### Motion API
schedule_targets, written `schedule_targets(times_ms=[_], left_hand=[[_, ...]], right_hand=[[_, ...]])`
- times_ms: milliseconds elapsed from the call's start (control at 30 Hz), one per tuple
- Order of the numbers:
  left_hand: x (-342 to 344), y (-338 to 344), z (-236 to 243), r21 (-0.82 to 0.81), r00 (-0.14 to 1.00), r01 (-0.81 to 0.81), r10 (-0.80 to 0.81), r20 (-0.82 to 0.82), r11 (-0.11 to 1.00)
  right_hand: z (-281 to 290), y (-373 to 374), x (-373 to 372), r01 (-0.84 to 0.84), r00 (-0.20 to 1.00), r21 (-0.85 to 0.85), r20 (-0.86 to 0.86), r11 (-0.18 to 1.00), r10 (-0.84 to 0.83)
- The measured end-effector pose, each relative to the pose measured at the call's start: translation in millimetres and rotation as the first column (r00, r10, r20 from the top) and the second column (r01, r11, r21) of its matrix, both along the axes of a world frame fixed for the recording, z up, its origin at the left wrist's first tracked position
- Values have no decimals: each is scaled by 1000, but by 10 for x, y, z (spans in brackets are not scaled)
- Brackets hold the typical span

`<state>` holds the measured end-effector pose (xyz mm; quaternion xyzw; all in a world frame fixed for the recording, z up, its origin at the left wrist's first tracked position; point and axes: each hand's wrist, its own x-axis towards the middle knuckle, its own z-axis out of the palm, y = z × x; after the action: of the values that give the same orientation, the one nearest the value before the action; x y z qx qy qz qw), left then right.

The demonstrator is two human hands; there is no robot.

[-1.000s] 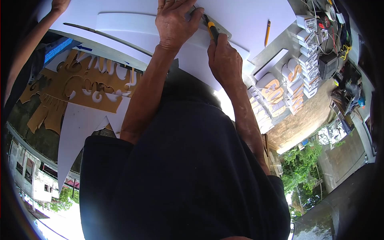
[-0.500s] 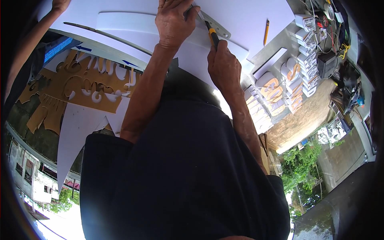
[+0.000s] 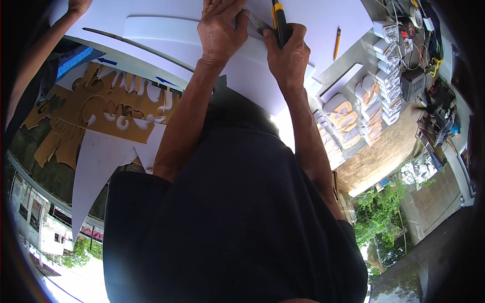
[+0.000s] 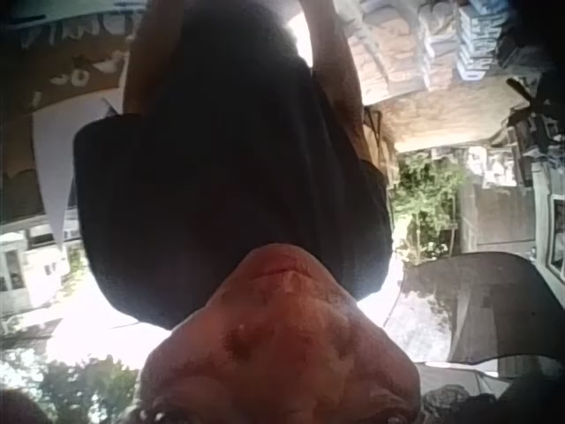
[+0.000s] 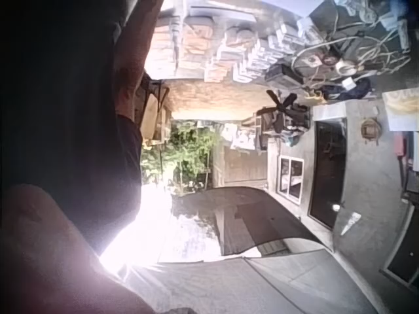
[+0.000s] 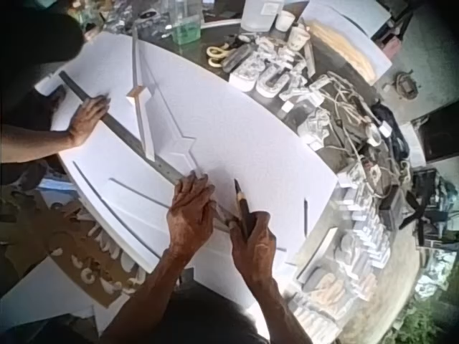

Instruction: Cutting and assembling sign components on a work table.

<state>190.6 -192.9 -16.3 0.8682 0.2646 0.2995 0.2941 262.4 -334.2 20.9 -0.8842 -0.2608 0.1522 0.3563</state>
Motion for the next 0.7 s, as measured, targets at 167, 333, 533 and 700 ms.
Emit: schedule_targets(times_ms=[167, 333, 533, 700], left_hand=[[-28, 7, 5, 5, 1000, -2, 2, -1, 1000], [-47, 7, 25, 2, 1000, 4, -4, 1, 1000], [-37, 3, 26, 2, 1000, 4, -4, 6, 1000], [-35, -6, 34, 3, 1000, 4, -4, 13, 1000]], right_hand=[[-4, 126, -33, -8, 993, -104, 120, 995, 21], [-79, 141, 4, -17, 988, -152, 148, 988, 40], [-105, 173, 0, 2, 980, -169, 196, 986, 32], [-86, 139, 26, -2, 979, -110, 203, 994, 25]])
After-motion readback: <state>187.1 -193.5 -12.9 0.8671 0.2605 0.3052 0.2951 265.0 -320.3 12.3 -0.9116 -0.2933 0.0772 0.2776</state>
